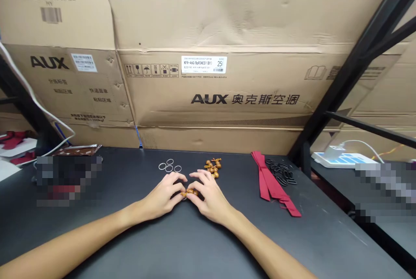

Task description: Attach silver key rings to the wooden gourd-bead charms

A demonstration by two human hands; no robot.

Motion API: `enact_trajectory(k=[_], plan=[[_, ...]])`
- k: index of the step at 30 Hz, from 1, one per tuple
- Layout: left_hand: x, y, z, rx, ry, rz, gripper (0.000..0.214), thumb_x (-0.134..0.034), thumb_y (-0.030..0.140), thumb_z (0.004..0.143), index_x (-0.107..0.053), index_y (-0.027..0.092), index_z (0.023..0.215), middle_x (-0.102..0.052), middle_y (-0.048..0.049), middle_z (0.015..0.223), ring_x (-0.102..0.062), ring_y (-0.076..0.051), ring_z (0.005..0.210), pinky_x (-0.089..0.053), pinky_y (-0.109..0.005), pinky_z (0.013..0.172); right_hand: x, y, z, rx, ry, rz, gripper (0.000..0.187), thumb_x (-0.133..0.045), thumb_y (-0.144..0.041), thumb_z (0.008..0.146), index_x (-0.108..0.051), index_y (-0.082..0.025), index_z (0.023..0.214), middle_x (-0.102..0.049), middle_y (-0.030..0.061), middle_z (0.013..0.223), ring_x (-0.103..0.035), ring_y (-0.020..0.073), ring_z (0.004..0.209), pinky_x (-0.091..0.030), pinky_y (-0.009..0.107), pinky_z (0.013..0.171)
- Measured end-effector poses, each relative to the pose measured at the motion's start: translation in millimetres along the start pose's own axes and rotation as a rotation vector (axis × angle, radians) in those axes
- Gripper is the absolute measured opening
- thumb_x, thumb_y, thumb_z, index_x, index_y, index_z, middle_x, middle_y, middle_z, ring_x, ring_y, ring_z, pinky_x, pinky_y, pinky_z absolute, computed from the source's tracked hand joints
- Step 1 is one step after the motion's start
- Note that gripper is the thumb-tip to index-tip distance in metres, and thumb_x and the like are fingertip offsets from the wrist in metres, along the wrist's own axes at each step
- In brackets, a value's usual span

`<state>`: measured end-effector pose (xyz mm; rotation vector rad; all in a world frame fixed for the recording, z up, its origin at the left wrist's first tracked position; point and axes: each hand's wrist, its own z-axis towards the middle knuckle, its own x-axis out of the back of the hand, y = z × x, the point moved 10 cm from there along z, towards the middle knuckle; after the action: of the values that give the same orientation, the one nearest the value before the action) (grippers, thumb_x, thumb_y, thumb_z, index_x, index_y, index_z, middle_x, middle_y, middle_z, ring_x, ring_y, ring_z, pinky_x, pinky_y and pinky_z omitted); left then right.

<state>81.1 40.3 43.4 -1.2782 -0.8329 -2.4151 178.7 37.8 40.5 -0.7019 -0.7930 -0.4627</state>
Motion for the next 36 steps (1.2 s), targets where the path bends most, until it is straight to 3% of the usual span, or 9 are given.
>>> enact_trajectory(k=[5,10,22,32,36], plan=[[1.5,7,1,-0.014,-0.034,-0.039,0.019,-0.047,0.020,0.095,-0.065,0.019,0.091,-0.055,-0.0069,0.114,-0.051,-0.020,0.109,-0.043,-0.037,0.098,1,3,0,-0.022,0.004,0.025,0.010,-0.055,-0.028,0.090,-0.064,-0.024,0.095,-0.055,0.0083,0.127,-0.040,0.0265,0.127,-0.038,0.049,0.104],[2.6,8,2,-0.016,-0.036,-0.053,0.013,-0.055,0.028,0.092,-0.065,0.019,0.094,-0.055,-0.0073,0.115,-0.050,-0.021,0.112,-0.042,-0.038,0.100,0,4,1,-0.034,-0.016,0.066,0.013,-0.054,-0.028,0.091,-0.064,-0.024,0.098,-0.054,0.0077,0.127,-0.040,0.0260,0.126,-0.037,0.049,0.105],[-0.2,5,1,-0.011,-0.041,-0.087,0.009,-0.061,0.028,0.087,-0.064,0.019,0.088,-0.054,-0.0069,0.115,-0.049,-0.021,0.111,-0.042,-0.038,0.099,3,1,1,-0.041,-0.013,0.119,0.013,-0.055,-0.027,0.091,-0.066,-0.024,0.095,-0.055,0.0077,0.125,-0.042,0.0257,0.124,-0.038,0.050,0.104],[3.1,2,2,0.006,-0.030,-0.085,0.015,-0.053,0.022,0.092,-0.066,0.020,0.085,-0.055,-0.0060,0.113,-0.051,-0.020,0.108,-0.043,-0.037,0.098,7,16,1,-0.076,0.069,-0.086,0.014,-0.054,-0.028,0.090,-0.067,-0.021,0.088,-0.058,0.0103,0.121,-0.043,0.0291,0.123,-0.039,0.053,0.102],[2.8,2,2,0.016,-0.021,-0.052,0.013,-0.054,0.023,0.091,-0.065,0.020,0.085,-0.055,-0.0064,0.114,-0.052,-0.020,0.108,-0.043,-0.037,0.098,7,12,1,-0.055,0.061,-0.064,0.013,-0.054,-0.028,0.091,-0.066,-0.023,0.088,-0.058,0.0091,0.122,-0.045,0.0276,0.120,-0.040,0.053,0.102]])
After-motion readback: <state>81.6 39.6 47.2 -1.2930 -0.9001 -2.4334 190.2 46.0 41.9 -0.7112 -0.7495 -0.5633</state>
